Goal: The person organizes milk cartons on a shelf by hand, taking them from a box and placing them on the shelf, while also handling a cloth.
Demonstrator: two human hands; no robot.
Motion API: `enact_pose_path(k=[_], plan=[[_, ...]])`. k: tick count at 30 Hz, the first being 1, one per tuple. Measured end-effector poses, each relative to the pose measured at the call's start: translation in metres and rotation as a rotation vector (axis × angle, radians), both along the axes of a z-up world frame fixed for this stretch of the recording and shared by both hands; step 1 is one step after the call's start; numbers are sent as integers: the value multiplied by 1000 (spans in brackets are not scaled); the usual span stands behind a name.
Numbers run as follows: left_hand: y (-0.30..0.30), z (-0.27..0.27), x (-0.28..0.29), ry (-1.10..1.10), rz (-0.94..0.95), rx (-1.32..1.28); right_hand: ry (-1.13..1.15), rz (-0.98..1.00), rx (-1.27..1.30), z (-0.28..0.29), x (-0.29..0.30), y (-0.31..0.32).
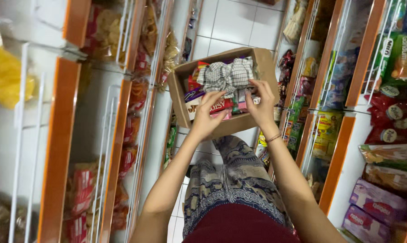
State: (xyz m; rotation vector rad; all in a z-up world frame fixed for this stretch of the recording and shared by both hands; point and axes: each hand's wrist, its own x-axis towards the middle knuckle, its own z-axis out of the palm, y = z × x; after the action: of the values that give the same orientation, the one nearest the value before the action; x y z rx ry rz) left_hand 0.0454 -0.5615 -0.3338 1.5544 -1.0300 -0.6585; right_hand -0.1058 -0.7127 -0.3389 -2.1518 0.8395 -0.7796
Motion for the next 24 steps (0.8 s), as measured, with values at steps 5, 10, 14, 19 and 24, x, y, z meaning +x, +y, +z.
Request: enact_pose_path(k=[5,10,14,19,24], plan=[[-78,-123,-33,-168,-252,112,60,-123,68,-47,-24,-45],[-137,-227,-80,-828,-421,424,113,-179,113,-75,-36,-66],[-165,-257,-86,-987,-364,439,157,-204,156,-89,-41,-78],[-178,-214,-69,-907,-555,581,174,-242,230,-116,-58,-87],[-157,-136,-52,-407,-350,381,41,-311,558,-158,-75,-91]])
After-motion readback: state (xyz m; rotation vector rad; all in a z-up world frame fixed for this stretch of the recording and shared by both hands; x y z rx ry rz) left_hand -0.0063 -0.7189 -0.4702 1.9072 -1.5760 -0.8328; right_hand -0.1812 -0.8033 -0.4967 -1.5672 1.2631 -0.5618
